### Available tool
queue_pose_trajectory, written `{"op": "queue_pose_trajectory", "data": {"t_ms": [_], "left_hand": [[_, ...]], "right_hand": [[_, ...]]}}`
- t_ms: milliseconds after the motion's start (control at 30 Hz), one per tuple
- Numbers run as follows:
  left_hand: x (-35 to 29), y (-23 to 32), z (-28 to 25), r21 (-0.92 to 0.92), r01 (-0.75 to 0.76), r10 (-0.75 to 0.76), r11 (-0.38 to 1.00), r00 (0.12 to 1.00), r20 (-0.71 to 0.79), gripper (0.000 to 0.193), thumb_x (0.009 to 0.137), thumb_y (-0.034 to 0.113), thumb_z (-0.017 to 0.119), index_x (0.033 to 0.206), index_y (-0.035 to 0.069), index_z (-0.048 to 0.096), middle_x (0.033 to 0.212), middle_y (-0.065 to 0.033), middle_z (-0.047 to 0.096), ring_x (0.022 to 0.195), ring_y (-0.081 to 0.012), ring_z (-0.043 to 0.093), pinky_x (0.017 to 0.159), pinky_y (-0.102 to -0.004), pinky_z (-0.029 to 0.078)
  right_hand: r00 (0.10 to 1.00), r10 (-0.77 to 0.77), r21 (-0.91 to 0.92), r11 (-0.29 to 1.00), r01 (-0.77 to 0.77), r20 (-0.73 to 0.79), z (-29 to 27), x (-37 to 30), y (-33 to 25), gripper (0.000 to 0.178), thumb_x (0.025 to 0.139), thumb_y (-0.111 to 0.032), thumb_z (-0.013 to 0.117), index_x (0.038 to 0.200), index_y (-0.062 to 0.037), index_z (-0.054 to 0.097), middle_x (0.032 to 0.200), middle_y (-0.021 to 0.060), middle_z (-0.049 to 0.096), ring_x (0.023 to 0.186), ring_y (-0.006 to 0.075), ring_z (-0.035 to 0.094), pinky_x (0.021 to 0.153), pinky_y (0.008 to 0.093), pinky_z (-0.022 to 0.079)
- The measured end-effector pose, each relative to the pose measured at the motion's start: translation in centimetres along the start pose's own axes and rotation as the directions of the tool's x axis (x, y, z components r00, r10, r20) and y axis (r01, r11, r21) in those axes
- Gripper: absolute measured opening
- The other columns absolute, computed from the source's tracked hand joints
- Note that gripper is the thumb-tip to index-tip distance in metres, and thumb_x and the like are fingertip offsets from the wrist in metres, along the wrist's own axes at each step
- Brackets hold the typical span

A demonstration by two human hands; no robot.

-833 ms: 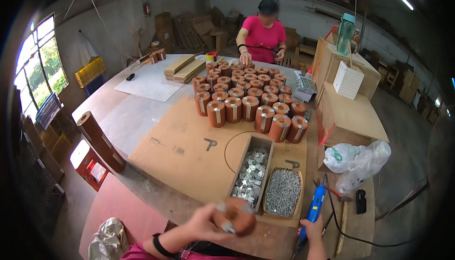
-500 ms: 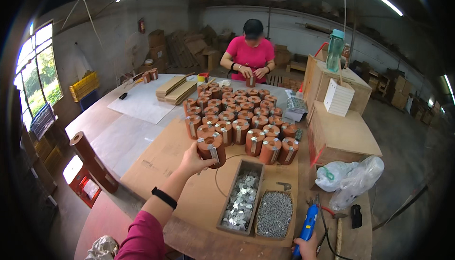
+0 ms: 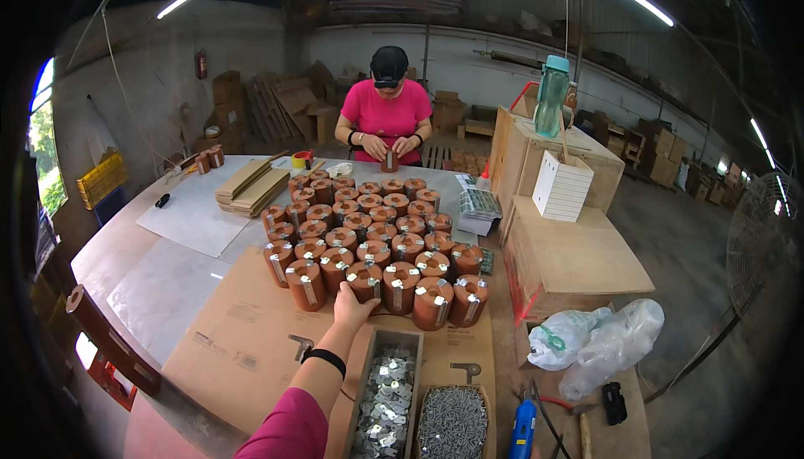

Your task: Assembling small circular wooden components with metal brackets and screws using an electric screwdriver.

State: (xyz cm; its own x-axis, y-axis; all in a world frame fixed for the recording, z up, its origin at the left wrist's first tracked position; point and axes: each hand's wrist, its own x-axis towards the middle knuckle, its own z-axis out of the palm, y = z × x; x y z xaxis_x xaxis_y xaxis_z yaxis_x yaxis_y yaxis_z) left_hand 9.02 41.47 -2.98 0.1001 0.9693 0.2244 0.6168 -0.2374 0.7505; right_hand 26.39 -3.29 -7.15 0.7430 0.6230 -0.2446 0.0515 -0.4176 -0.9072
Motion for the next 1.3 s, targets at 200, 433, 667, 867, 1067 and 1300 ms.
{"op": "queue_pose_trajectory", "data": {"t_ms": [200,433,667,867,1067,1300], "left_hand": [[3.7,0.5,2.1,-0.033,0.041,-0.043,0.999,0.997,-0.065,0.066,0.057,0.025,0.078,0.099,0.000,0.035,0.101,-0.0248,0.049,0.095,-0.0394,0.051,0.079,-0.0405,0.045],[4.1,-0.6,0.2,-0.095,0.024,-0.009,0.995,0.989,0.148,0.076,0.060,0.026,0.077,0.114,-0.005,0.032,0.108,-0.0270,0.050,0.102,-0.0361,0.051,0.084,-0.0378,0.043],[1.9,3.9,-14.6,-0.303,-0.141,0.168,0.943,0.984,0.065,0.076,0.067,0.027,0.073,0.123,-0.003,0.032,0.099,-0.0163,0.055,0.088,-0.0222,0.055,0.077,-0.0321,0.045],[-3.2,1.9,-33.9,-0.181,-0.439,0.332,0.880,0.842,-0.424,0.069,0.069,0.014,0.070,0.125,0.003,0.032,0.106,-0.0158,0.051,0.097,-0.0240,0.051,0.083,-0.0338,0.043],[-11.9,-1.8,-49.1,0.192,-0.064,0.195,0.979,0.547,-0.814,0.059,0.070,0.024,0.068,0.118,0.003,0.041,0.110,-0.0189,0.050,0.100,-0.0304,0.052,0.082,-0.0371,0.043],[-18.6,-11.4,-56.8,0.097,0.282,-0.025,0.954,0.399,-0.917,0.080,0.060,0.039,0.075,0.120,0.001,0.038,0.116,-0.0208,0.044,0.107,-0.0315,0.045,0.089,-0.0388,0.038]], "right_hand": [[0.999,0.020,-0.064,0.998,-0.022,-0.037,0.7,-1.7,-5.0,0.055,0.060,-0.004,0.062,0.109,-0.0032,0.038,0.066,0.0111,0.052,0.043,0.0207,0.053,0.038,0.0309,0.045],[0.998,0.055,-0.026,0.998,-0.055,-0.026,0.4,-0.2,-1.2,0.058,0.061,-0.004,0.061,0.113,-0.0051,0.036,0.071,0.0152,0.055,0.040,0.0226,0.054,0.035,0.0336,0.045],[0.997,-0.072,-0.087,0.994,0.069,-0.030,0.3,0.7,-0.1,0.058,0.059,-0.005,0.061,0.113,-0.0033,0.039,0.078,0.0157,0.055,0.047,0.0239,0.056,0.041,0.0336,0.047],[0.998,-0.022,-0.029,0.999,0.024,0.061,0.7,-2.0,-5.3,0.054,0.058,-0.006,0.062,0.108,-0.0016,0.041,0.074,0.0126,0.054,0.047,0.0224,0.054,0.041,0.0327,0.047],[0.990,0.126,0.024,0.992,-0.128,0.063,0.3,-1.6,-4.7,0.055,0.063,-0.006,0.060,0.111,0.0017,0.034,0.066,0.0136,0.052,0.044,0.0246,0.053,0.037,0.0348,0.046],[0.990,0.076,-0.004,0.997,-0.076,0.121,0.5,-1.1,-4.7,0.054,0.065,-0.006,0.061,0.111,0.0025,0.034,0.066,0.0140,0.052,0.043,0.0242,0.053,0.036,0.0344,0.046]]}}
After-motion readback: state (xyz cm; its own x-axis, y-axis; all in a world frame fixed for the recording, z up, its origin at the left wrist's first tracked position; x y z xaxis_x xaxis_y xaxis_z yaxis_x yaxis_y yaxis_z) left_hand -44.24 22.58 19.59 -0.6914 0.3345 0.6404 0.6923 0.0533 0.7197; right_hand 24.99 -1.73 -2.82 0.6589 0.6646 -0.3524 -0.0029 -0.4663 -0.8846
